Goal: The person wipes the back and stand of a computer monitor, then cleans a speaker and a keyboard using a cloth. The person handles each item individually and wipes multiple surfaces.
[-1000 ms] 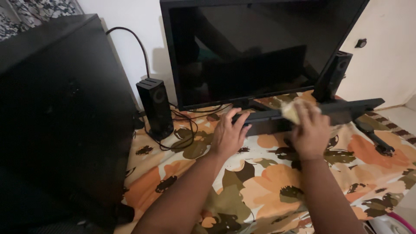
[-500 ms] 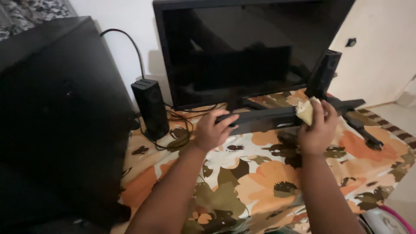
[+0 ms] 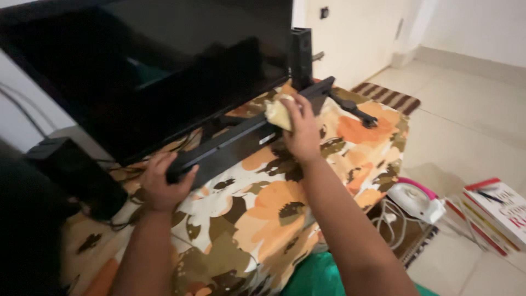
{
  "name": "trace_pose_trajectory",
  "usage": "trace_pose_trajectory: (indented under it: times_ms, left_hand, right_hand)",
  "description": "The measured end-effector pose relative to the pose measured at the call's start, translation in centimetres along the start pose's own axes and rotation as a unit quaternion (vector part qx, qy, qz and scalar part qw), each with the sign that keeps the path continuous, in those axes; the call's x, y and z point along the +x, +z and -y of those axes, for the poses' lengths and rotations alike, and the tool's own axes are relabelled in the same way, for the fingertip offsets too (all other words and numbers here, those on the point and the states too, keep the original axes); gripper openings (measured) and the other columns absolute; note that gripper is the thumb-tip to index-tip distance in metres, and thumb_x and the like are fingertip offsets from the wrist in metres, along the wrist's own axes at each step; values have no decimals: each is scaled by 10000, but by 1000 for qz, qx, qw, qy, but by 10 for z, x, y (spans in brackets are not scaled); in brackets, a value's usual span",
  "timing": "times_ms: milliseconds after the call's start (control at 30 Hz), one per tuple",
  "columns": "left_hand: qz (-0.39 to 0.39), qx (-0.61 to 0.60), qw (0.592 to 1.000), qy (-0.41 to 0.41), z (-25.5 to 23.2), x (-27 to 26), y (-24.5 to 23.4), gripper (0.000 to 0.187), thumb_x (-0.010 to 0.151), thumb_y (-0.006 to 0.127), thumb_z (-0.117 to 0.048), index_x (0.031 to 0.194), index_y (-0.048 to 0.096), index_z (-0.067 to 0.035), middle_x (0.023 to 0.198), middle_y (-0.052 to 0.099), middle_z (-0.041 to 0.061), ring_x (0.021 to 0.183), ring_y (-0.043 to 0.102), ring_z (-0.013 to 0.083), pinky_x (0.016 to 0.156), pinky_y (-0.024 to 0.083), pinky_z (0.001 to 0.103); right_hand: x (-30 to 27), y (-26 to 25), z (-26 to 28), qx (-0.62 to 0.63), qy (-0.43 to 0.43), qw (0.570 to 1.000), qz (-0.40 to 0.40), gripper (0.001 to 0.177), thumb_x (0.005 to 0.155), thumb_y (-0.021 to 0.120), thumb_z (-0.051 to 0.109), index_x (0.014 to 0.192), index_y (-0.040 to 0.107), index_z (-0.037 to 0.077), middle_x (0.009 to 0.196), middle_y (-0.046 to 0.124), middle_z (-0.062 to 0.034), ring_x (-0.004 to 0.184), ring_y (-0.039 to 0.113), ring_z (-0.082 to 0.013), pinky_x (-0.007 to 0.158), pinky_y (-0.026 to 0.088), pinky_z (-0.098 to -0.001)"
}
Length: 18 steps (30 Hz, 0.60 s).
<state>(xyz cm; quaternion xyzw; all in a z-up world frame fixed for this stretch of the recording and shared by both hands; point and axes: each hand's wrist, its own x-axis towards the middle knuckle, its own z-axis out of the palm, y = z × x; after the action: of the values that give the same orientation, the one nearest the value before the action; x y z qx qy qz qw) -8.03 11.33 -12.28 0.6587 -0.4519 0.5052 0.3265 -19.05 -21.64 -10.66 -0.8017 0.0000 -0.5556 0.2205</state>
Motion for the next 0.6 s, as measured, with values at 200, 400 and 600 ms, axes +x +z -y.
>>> trace_pose_trajectory:
  times_ms: [200,400,600]
  left_hand:
    - [15,218,964,152,-52,50,-12,224,882,853,-194,1038,696,-161,1094,674,16,982,660,296,806,557,424]
    - [135,263,954,53,-116,68,26,512,906,658,-378,1343,612,-114,1335,627,90,1160,587,347,1048,438,531]
    - [184,329,923,81,-105,57,28,608,887,615,-167,1488,521,-144,1392,577,102,1172,550,305,1038,435,477]
  right_hand:
    - [1,2,18,-69,-60,994,58,802,704,652,-98,1445,558,195,1445,552,-116,1211,601,-340,959,532,-423]
    - [-2,0,30,-84,-118,986,81,819,720,651,-77,1487,539,186,1463,577,-103,1161,603,-337,944,533,-430]
    - [-1,-7,1,-104,4,993,-56,816,715,565,-167,1480,549,117,1484,554,-172,1354,549,-410,1140,475,-470]
